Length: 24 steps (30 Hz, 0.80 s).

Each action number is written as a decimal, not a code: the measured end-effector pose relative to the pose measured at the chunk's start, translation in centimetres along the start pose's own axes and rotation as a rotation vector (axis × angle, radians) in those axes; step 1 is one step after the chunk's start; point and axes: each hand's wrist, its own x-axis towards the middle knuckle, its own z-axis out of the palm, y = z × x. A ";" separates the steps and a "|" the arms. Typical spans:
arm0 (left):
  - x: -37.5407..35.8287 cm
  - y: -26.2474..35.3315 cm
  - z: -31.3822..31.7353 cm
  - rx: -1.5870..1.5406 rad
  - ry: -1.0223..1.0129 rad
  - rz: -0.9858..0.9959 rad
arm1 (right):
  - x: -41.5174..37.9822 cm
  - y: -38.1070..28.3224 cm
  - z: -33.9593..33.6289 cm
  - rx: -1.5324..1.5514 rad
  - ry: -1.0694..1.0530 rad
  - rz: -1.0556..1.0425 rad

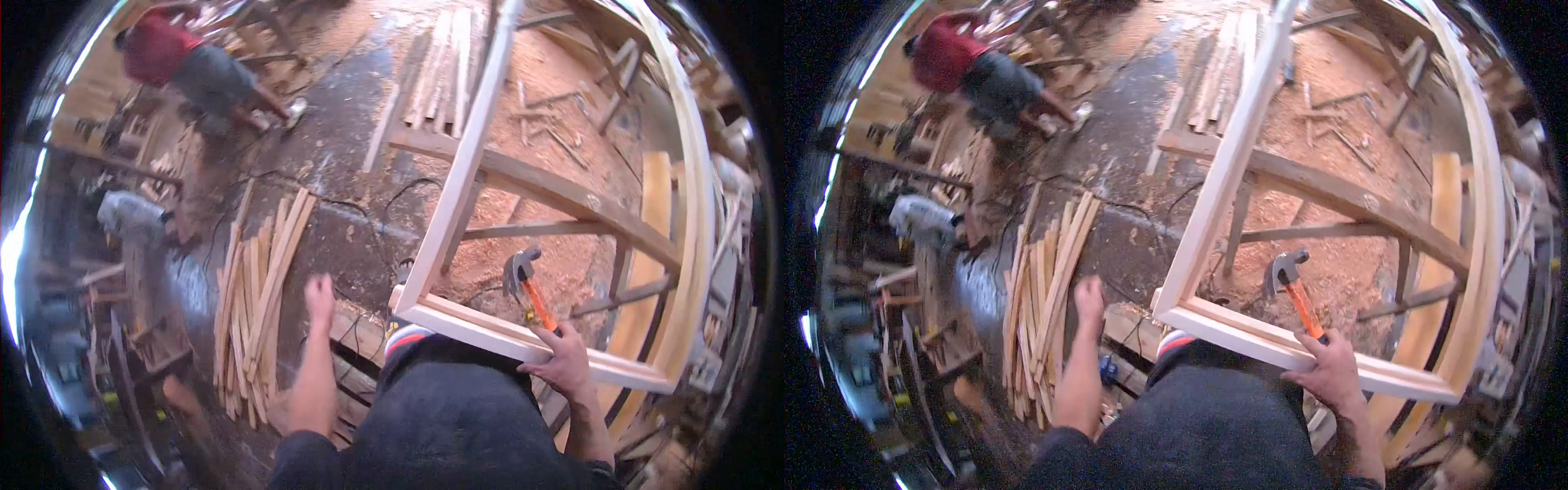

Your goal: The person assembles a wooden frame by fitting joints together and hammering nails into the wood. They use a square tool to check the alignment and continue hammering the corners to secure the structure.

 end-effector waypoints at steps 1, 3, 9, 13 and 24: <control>3.4 7.6 1.4 0.008 0.065 0.157 | 0.2 -0.4 0.3 -0.051 -0.003 0.046; 10.9 16.9 4.8 -0.109 -0.119 0.097 | -0.2 -1.7 0.9 -0.128 0.028 0.137; 16.9 36.7 19.0 0.240 -0.602 0.403 | 0.5 -2.9 2.2 -0.284 0.101 0.223; 17.1 41.7 26.7 0.618 -0.669 0.471 | 0.9 -2.4 1.6 -0.306 -0.020 0.251; 18.7 41.1 30.6 0.626 -0.608 0.580 | 0.2 -1.9 2.0 -0.299 0.032 0.260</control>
